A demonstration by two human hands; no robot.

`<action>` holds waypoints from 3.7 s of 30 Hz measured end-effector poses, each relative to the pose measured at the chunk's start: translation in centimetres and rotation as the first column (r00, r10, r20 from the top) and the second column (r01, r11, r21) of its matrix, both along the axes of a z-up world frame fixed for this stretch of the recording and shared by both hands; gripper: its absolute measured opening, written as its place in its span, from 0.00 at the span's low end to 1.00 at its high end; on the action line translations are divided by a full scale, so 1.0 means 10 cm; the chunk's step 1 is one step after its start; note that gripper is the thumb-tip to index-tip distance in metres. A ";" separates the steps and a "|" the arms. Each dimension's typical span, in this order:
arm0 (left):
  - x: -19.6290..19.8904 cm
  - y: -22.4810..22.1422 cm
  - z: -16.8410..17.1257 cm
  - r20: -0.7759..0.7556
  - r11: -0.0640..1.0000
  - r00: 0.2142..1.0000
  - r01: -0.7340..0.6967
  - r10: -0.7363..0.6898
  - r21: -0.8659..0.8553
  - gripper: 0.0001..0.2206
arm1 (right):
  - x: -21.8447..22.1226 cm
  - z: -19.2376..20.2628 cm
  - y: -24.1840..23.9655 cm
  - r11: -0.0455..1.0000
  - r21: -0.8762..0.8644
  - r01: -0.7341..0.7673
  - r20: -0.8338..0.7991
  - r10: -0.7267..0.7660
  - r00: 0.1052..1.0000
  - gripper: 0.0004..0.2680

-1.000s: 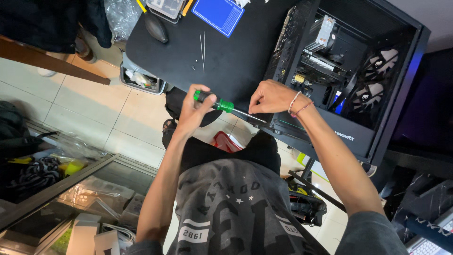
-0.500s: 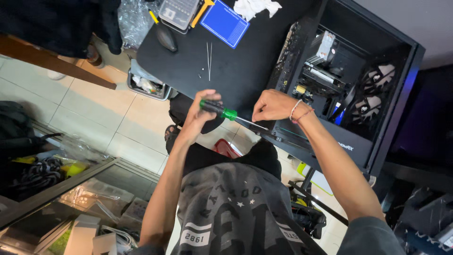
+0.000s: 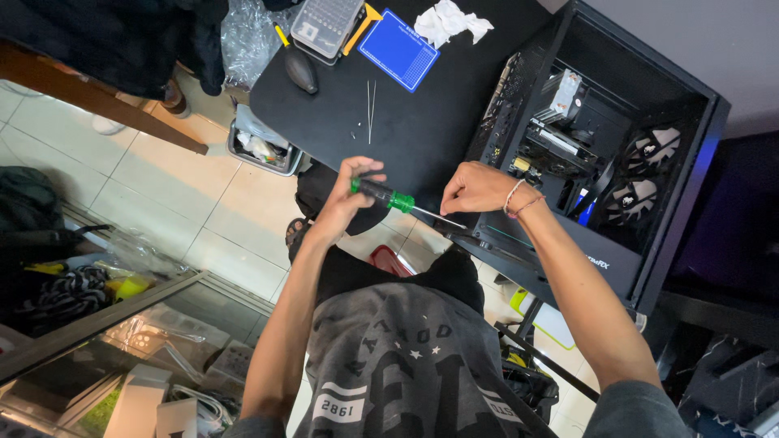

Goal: The person unscrews the back panel of a computer tower with a screwdriver, removes the side panel, and works on the internal components with a screwdriver.

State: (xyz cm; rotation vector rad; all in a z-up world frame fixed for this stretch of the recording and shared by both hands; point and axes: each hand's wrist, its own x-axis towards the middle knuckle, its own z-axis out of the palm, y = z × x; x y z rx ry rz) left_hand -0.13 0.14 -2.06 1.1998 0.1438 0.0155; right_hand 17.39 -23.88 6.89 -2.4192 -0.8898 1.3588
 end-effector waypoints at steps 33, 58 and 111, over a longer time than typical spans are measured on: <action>0.08 0.04 0.43 0.055 0.984 0.996 0.073 -0.065 -0.162 0.23 | -0.06 0.15 0.01 0.996 -0.057 -0.072 0.025 0.073 0.997 0.09; 0.04 0.10 0.32 0.032 0.997 0.998 -0.047 0.049 -0.063 0.30 | -0.11 0.14 -0.02 0.999 0.014 -0.039 0.015 0.038 0.999 0.10; 0.07 0.36 0.26 0.059 0.989 0.994 0.094 -0.088 -0.110 0.24 | -0.11 0.13 0.00 0.998 0.058 0.005 -0.126 0.002 0.992 0.04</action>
